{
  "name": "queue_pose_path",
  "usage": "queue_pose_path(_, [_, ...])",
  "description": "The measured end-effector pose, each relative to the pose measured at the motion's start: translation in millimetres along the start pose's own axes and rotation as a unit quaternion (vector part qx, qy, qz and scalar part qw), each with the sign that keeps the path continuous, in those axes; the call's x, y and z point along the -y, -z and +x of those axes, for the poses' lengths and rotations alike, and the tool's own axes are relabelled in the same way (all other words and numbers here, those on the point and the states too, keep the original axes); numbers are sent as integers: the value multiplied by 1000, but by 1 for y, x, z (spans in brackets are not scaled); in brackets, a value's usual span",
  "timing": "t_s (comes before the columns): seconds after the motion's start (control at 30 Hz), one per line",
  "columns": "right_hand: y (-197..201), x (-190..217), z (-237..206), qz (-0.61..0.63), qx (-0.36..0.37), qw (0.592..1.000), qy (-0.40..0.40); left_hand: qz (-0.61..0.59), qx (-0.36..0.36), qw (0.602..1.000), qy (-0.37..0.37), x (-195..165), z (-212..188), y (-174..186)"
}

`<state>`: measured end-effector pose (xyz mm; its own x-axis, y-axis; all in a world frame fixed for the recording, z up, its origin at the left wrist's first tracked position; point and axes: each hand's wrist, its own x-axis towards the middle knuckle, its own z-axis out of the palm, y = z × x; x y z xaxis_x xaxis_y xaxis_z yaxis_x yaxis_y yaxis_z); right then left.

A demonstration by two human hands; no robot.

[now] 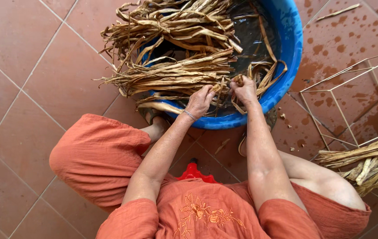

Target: The person sits on a tiled floor and repeatedly pulls dried plant fibers from a blue basin of water, separating strands by hand and placing them into a wire basket. The person handles the material one at a time, soaking and rinsing it before transferring it to the basket.

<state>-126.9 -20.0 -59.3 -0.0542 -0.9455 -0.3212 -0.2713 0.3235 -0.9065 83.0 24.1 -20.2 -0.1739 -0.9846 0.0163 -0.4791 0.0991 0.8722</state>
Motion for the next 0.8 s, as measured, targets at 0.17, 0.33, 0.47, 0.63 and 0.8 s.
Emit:
queue_pose_path(0.17, [41, 45, 3, 301, 22, 953, -9, -199, 27, 972, 121, -19, 57, -38])
queue_pose_path(0.33, [65, 81, -2, 382, 74, 921, 5, -293, 20, 954, 66, -54, 100, -64])
queue_pose_path(0.47, [66, 96, -3, 462, 38, 886, -6, -197, 34, 979, 38, -80, 118, -62])
queue_pose_path(0.63, [59, 105, -4, 506, 4, 862, -24, -204, 132, 958, 152, -100, 125, -46])
queue_pose_path(0.8, [47, 97, 7, 447, -131, 885, 18, -204, 163, 947, 184, -113, 116, -43])
